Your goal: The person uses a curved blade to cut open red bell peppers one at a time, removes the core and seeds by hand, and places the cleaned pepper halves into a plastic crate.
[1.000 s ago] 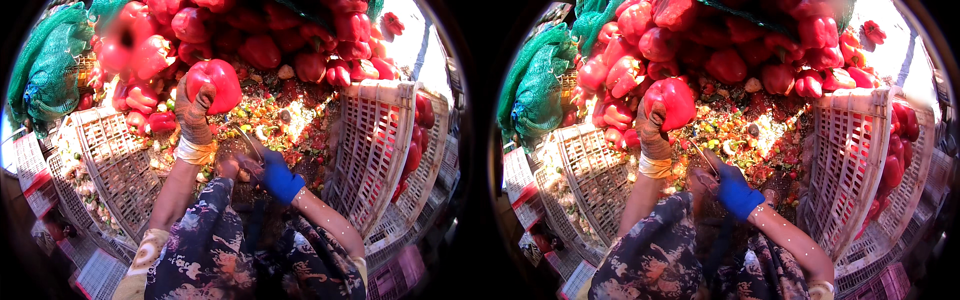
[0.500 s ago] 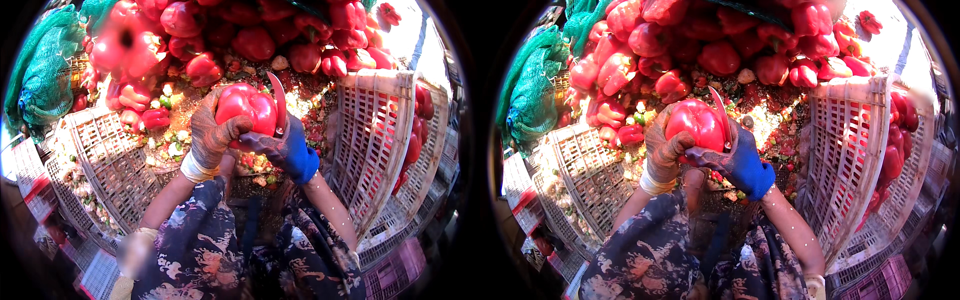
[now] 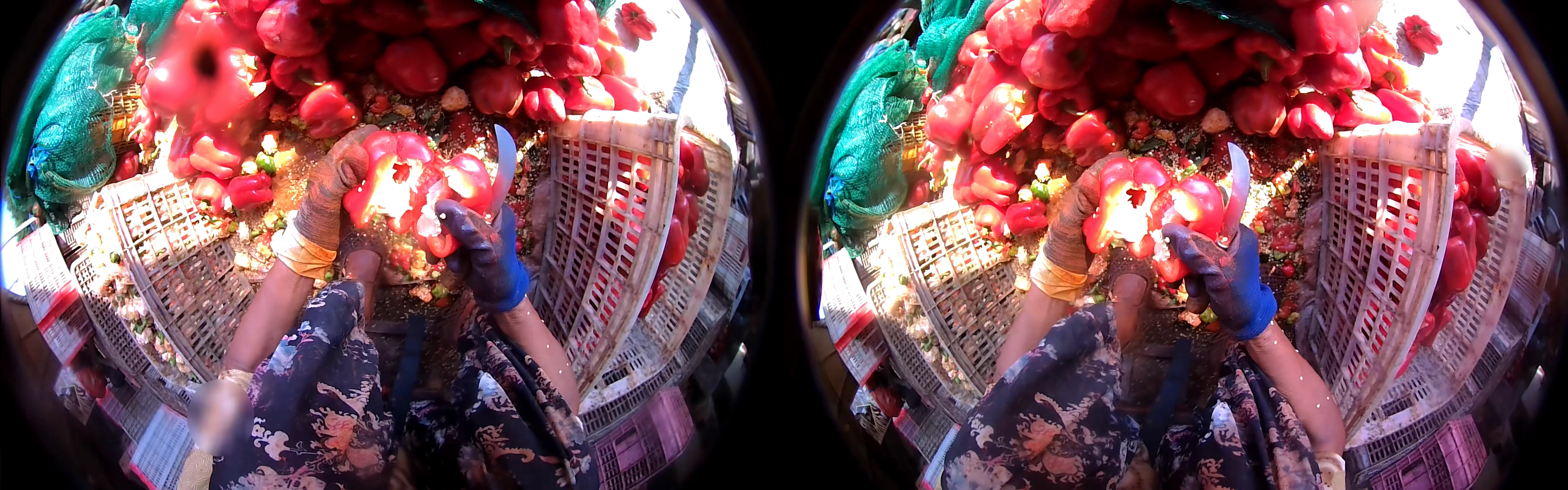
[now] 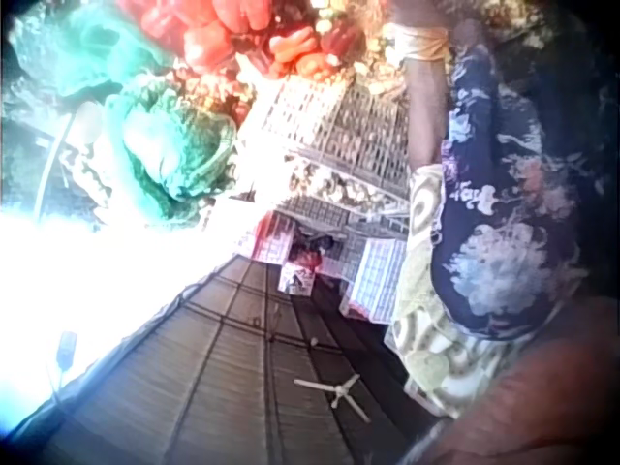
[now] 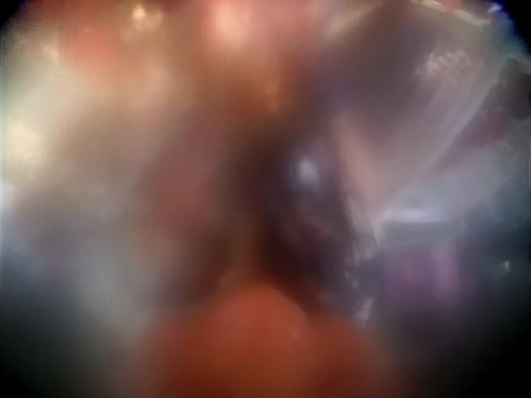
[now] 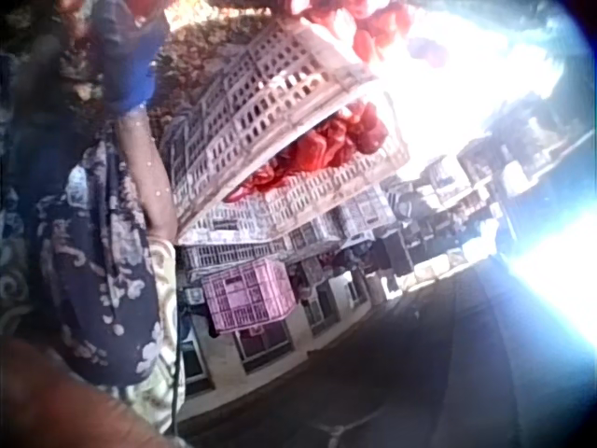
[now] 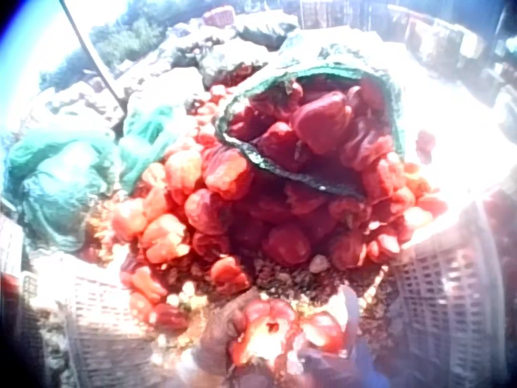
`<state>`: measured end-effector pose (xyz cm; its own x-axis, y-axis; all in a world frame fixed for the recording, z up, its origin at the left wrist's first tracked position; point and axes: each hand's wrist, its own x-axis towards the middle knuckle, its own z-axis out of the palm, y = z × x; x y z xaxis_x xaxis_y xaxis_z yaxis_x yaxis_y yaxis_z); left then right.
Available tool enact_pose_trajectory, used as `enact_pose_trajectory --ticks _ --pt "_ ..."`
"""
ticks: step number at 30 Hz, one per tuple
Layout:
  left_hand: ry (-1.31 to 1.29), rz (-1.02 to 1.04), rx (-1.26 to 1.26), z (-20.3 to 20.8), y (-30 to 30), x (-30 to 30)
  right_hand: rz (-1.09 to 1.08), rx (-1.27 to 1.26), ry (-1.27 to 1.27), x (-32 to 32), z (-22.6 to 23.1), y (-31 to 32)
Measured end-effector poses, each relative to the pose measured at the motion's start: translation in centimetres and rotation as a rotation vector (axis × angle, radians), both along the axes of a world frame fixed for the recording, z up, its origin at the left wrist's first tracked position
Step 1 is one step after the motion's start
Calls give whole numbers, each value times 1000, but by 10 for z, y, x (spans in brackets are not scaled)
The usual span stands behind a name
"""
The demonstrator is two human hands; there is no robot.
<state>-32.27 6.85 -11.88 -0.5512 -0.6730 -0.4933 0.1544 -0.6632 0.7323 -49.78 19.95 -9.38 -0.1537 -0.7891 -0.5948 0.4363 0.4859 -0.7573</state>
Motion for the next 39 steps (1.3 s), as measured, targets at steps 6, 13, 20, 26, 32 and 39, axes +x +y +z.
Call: enact_pose_trajectory --ticks 6,13,20,26,32,39 --pt "-81 41 -53 -17 37 8 30 -110 309 13 -5 -14" --pt "-6 273 -27 -32 24 -5 322 -374 490 19 -17 -7" --pt "-363 19 -485 -26 16 8 96 -278 180 5 -6 -10" --pt "-480 -210 -674 -8 29 0 338 -366 385 -7 -15 -20" --pt "-481 -458 -475 27 16 5 319 -179 -39 -24 -6 -15" --pt "-408 -594 -403 33 6 12 264 -117 56 -16 13 -6"
